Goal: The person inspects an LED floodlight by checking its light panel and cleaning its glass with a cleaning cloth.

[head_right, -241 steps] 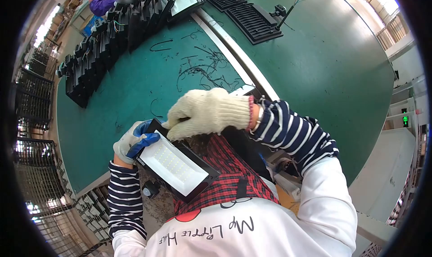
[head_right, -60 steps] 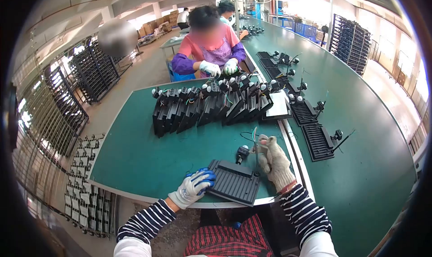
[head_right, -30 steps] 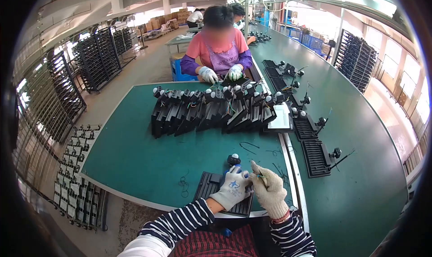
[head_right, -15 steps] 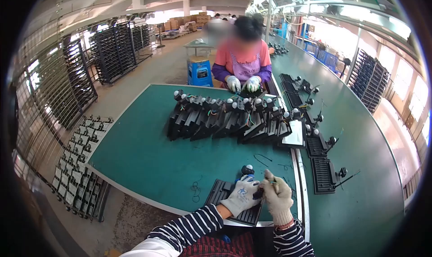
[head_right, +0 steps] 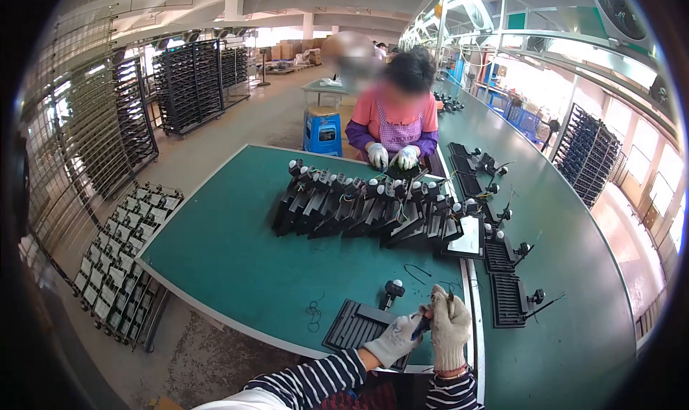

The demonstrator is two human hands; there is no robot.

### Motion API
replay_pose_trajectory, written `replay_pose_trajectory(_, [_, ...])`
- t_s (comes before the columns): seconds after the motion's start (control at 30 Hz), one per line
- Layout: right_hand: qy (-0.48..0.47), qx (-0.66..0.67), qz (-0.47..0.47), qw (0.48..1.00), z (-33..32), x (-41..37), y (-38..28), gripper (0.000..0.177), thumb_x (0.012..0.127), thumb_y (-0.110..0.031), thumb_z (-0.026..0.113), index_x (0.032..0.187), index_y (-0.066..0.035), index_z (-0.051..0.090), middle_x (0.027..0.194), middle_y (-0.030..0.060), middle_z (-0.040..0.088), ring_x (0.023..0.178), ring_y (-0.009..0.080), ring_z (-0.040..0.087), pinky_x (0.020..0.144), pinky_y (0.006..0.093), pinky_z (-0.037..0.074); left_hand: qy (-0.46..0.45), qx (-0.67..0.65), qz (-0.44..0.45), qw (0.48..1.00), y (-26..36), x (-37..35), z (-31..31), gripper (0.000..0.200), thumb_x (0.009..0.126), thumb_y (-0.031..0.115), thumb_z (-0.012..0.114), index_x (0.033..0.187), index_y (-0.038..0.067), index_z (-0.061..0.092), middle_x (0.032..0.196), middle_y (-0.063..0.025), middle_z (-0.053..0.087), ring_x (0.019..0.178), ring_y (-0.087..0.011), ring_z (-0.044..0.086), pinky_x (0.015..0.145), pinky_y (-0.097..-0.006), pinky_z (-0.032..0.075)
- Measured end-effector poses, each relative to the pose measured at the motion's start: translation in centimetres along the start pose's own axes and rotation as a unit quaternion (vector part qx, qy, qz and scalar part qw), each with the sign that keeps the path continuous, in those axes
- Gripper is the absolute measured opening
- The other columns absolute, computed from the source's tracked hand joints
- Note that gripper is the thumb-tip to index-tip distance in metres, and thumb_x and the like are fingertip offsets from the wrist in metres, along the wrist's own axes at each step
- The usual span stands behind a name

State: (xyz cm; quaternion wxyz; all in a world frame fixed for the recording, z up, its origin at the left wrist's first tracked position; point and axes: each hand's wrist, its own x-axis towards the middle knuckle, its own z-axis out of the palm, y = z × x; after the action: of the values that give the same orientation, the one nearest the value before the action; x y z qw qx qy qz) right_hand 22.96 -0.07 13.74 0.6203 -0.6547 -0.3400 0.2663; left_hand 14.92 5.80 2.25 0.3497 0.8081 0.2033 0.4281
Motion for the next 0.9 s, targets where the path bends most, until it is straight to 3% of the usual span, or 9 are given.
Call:
replay_pose_trajectory(0.17, [0.053,0.062,-0.057,0.995,-0.4,-0.3,2.0,0.016,0.096,-0.012,0.068,0.099,0.002,0.073,0.070,-0.0023,0.057,0.058,0.0034,0.047,0.052,0.0211,0.039,-0.036,0.031,0.033,0.998,0.1,-0.1,-0.3,0.044,0.079,0.000,0.062,0.122,0.003,0.052,0.103,-0.0243,0.065,0.088,-0.0434,0.065,0.075,-0.0492,0.054])
replay_pose_trajectory(0.4, [0.023,0.000,-0.154,0.988,-1.6,-1.6,2.7,0.020,0.091,-0.010,0.072,0.106,0.002,0.074,0.068,-0.0003,0.062,0.063,0.0029,0.052,0.057,0.0218,0.045,-0.079,0.013,0.023,0.996,0.7,-1.0,-2.3,0.049,0.077,0.003,0.066,0.124,0.004,0.054,0.105,-0.0209,0.066,0.094,-0.0406,0.066,0.081,-0.0459,0.054])
replay_pose_trajectory(0.43, [0.001,0.030,-0.151,0.988,-1.6,-1.3,2.7,0.023,0.090,-0.013,0.073,0.110,-0.001,0.074,0.074,0.0061,0.071,0.066,0.0053,0.060,0.061,0.0240,0.050,-0.084,0.023,0.009,0.996,0.7,-0.9,-2.4,0.048,0.077,0.005,0.067,0.123,0.005,0.055,0.104,-0.0202,0.067,0.094,-0.0402,0.066,0.080,-0.0461,0.054])
replay_pose_trajectory(0.5, [-0.008,0.013,-0.195,0.981,-1.6,-1.2,2.3,0.019,0.092,-0.007,0.071,0.107,0.004,0.072,0.083,0.0081,0.074,0.071,0.0087,0.067,0.063,0.0237,0.055,-0.083,0.056,-0.012,0.995,0.6,-1.0,-2.4,0.046,0.079,0.012,0.073,0.121,0.005,0.056,0.102,-0.0183,0.068,0.091,-0.0401,0.067,0.077,-0.0463,0.055])
replay_pose_trajectory(0.6, [-0.014,-0.072,-0.247,0.966,-2.6,-1.8,0.8,0.021,0.091,-0.010,0.071,0.108,0.001,0.072,0.087,0.0152,0.075,0.070,0.0156,0.072,0.064,0.0270,0.057,-0.034,0.099,0.063,0.993,0.6,-1.6,-2.2,0.049,0.079,0.018,0.076,0.122,0.005,0.056,0.103,-0.0163,0.068,0.090,-0.0380,0.068,0.076,-0.0441,0.055])
replay_pose_trajectory(0.73, [-0.014,-0.093,-0.227,0.969,-3.7,-2.0,1.1,0.023,0.091,-0.016,0.072,0.107,0.000,0.073,0.080,0.0142,0.074,0.070,0.0176,0.074,0.064,0.0283,0.057,-0.039,0.105,0.066,0.992,-0.8,-1.5,-1.9,0.050,0.079,0.016,0.077,0.123,0.005,0.058,0.104,-0.0138,0.070,0.091,-0.0353,0.070,0.076,-0.0416,0.056])
replay_pose_trajectory(0.77, [-0.002,-0.018,-0.212,0.977,-3.2,-1.8,2.3,0.022,0.091,-0.017,0.072,0.106,-0.001,0.074,0.079,0.0131,0.074,0.068,0.0154,0.072,0.062,0.0274,0.056,-0.026,0.049,0.023,0.998,-1.1,-1.4,-1.5,0.046,0.079,0.015,0.077,0.120,0.006,0.060,0.102,-0.0124,0.071,0.089,-0.0334,0.071,0.074,-0.0394,0.056])
replay_pose_trajectory(0.87, [0.025,0.013,-0.189,0.981,-2.9,-2.0,3.0,0.021,0.091,-0.016,0.072,0.105,0.000,0.074,0.077,0.0120,0.073,0.065,0.0134,0.070,0.061,0.0261,0.055,-0.042,0.163,0.132,0.977,-0.2,-0.7,-2.1,0.043,0.079,0.015,0.077,0.118,0.007,0.061,0.100,-0.0111,0.072,0.086,-0.0323,0.071,0.072,-0.0376,0.056])
replay_pose_trajectory(0.9, [0.032,-0.001,-0.204,0.978,-2.8,-2.2,3.0,0.020,0.091,-0.014,0.072,0.105,0.001,0.074,0.074,0.0105,0.072,0.062,0.0110,0.067,0.059,0.0255,0.054,-0.042,0.136,0.142,0.980,-1.0,-0.9,-1.8,0.043,0.078,0.015,0.077,0.117,0.007,0.061,0.097,-0.0112,0.071,0.082,-0.0329,0.071,0.069,-0.0379,0.056])
